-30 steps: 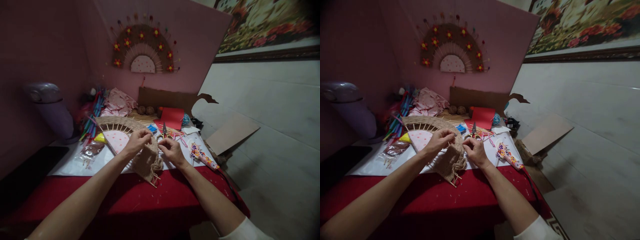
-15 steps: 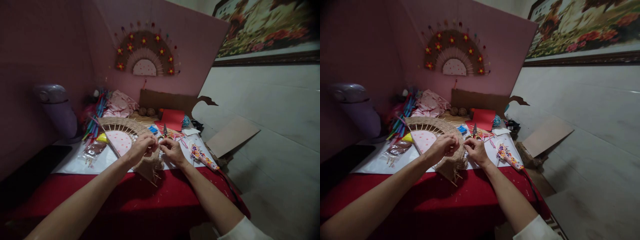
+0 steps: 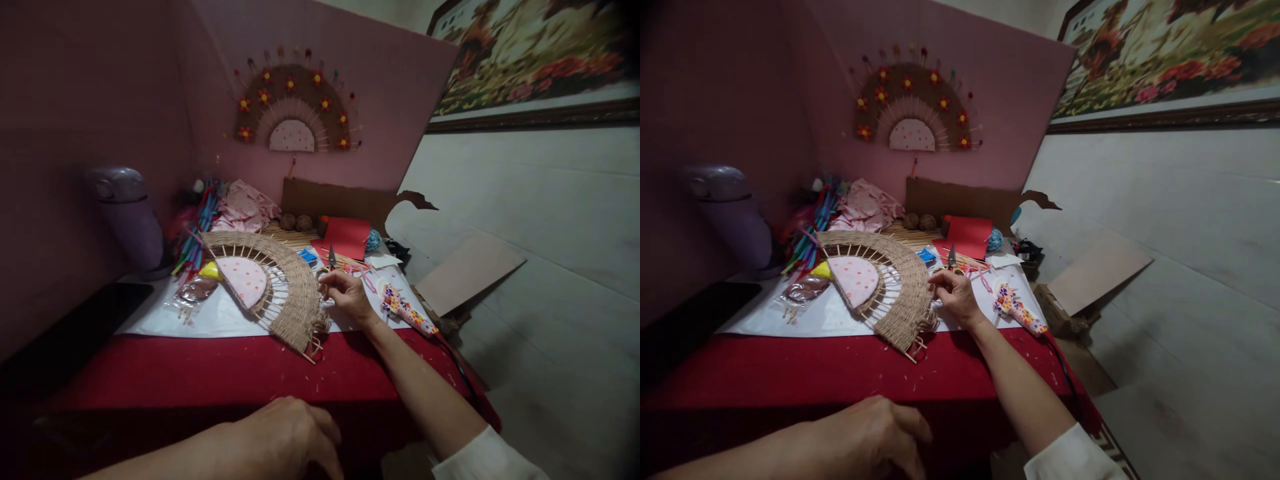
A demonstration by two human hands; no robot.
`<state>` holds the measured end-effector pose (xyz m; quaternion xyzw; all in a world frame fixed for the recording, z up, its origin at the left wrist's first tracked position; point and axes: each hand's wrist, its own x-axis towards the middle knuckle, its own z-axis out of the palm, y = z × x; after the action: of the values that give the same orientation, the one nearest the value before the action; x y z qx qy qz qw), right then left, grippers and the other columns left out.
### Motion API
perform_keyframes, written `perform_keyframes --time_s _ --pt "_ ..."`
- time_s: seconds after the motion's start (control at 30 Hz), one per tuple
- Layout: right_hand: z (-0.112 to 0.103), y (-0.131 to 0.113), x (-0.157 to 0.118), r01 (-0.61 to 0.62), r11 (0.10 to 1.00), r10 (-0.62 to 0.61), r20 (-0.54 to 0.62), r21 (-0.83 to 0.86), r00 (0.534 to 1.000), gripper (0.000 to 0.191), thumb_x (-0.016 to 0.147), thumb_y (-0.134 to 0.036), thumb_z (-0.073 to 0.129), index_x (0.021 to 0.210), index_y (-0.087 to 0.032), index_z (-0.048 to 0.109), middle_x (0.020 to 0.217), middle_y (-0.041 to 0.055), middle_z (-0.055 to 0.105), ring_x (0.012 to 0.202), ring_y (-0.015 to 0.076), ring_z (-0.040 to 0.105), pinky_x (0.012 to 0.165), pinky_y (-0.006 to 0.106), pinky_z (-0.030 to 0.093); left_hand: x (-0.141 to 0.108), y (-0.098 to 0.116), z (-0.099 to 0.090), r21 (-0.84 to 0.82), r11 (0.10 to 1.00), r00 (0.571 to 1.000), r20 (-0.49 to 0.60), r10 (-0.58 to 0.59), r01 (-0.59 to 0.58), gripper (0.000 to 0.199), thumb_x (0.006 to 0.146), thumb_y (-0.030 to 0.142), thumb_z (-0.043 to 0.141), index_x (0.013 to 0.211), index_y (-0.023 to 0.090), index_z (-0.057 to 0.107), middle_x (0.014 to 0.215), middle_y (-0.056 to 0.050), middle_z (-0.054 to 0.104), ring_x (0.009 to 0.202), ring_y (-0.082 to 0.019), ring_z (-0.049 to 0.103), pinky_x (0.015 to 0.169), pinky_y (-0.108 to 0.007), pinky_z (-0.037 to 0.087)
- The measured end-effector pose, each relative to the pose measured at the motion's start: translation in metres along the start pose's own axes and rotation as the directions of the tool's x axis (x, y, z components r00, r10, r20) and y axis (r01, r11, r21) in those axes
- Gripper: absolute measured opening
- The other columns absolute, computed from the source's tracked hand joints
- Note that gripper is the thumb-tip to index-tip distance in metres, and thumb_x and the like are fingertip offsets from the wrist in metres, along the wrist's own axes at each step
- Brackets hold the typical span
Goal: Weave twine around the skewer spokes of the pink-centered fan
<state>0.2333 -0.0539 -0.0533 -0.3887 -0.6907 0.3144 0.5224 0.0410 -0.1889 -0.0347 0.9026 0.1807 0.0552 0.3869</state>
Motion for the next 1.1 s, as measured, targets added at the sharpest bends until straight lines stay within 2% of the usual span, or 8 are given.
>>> perform_keyframes --time_s 0.2,0.3,0.37,0.43,0.47,0.53,0.77,1.1 --pt "-0.003 -0.004 -0.002 0.047 0.986 -0.042 0.031 -0.157 0.999 0.018 0.071 -0.011 0.050 0.079 -0.017 0.065 0.067 -0.0006 0.061 0.060 0.0105 0.054 0.055 0.021 0.041 -0.012 0.010 -0.002 -0.074 0.983 0.983 -0.065 -0.173 0.168 0.018 0.064 0.006 0.059 0.064 0.022 0.068 0.057 0.001 0.066 0.052 -0.012 0.057 0.052 -0.022 0.037" --pt "-0.003 -0.001 -0.003 0.031 0.986 -0.025 0.041 -0.162 0.999 0.013 0.072 -0.014 0.054 0.078 -0.017 0.065 0.068 0.0001 0.063 0.061 0.0115 0.056 0.056 0.022 0.043 -0.020 0.001 -0.017 -0.282 0.920 0.897 -0.274 -0.348 0.271 0.019 0.071 0.008 0.050 0.067 0.019 0.065 0.056 0.002 0.062 0.053 -0.011 0.055 0.054 -0.021 0.039" --pt "-0.002 0.002 -0.004 0.009 0.988 -0.002 0.048 -0.155 0.999 0.011 0.073 -0.016 0.055 0.078 -0.017 0.064 0.070 0.0009 0.065 0.062 0.0124 0.058 0.057 0.023 0.045 -0.027 -0.012 -0.032 -0.395 0.895 0.677 -0.603 -0.422 0.207 0.020 0.070 0.005 0.048 0.071 0.018 0.062 0.063 0.001 0.060 0.060 -0.012 0.054 0.057 -0.021 0.041" --pt "0.000 0.004 -0.005 -0.014 0.989 0.024 0.066 -0.144 0.998 0.010 0.073 -0.017 0.056 0.079 -0.018 0.064 0.070 0.0012 0.066 0.062 0.0131 0.060 0.058 0.024 0.047 -0.033 -0.028 -0.050 -0.501 0.853 0.335 -0.786 -0.519 0.145 0.027 0.062 0.001 0.053 0.081 0.017 0.062 0.078 -0.002 0.062 0.073 -0.014 0.056 0.063 -0.022 0.044" --pt "0.000 0.005 -0.005 -0.023 0.990 0.034 0.080 -0.136 0.996 0.009 0.074 -0.017 0.056 0.079 -0.018 0.063 0.071 0.0012 0.066 0.063 0.0133 0.061 0.059 0.025 0.047 -0.035 -0.035 -0.059 -0.572 0.814 0.169 -0.796 -0.581 0.106 0.031 0.061 0.002 0.056 0.088 0.017 0.061 0.085 -0.004 0.062 0.076 -0.015 0.057 0.062 -0.023 0.045" --pt "0.001 0.006 -0.005 -0.035 0.992 0.048 0.106 -0.121 0.993 0.009 0.074 -0.017 0.056 0.078 -0.018 0.063 0.071 0.0013 0.067 0.064 0.0136 0.062 0.060 0.025 0.048 -0.037 -0.047 -0.075 -0.718 0.694 -0.006 -0.695 -0.719 -0.055 0.034 0.059 0.002 0.062 0.091 0.015 0.058 0.091 -0.006 0.060 0.075 -0.016 0.059 0.059 -0.024 0.047" --pt "0.001 0.005 -0.005 -0.013 0.987 0.033 0.121 -0.159 0.992 0.008 0.072 -0.015 0.057 0.076 -0.018 0.064 0.068 0.0004 0.066 0.062 0.0132 0.061 0.058 0.024 0.048 -0.013 -0.066 -0.102 -0.902 0.143 0.255 -0.262 -0.931 -0.406 0.013 0.072 0.004 0.062 0.081 0.012 0.057 0.069 -0.007 0.063 0.054 -0.012 0.058 0.055 -0.027 0.051" --pt "-0.004 -0.020 -0.001 -0.042 0.992 0.051 -0.069 0.117 0.996 0.006 0.069 -0.022 0.064 0.075 -0.019 0.064 0.079 0.0030 0.066 0.070 0.0148 0.062 0.065 0.027 0.051 0.033 -0.054 -0.132 -0.911 0.135 0.405 -0.300 -0.864 -0.389 0.008 0.077 0.006 0.053 0.081 0.010 0.059 0.067 -0.005 0.063 0.058 -0.014 0.060 0.062 -0.030 0.052"
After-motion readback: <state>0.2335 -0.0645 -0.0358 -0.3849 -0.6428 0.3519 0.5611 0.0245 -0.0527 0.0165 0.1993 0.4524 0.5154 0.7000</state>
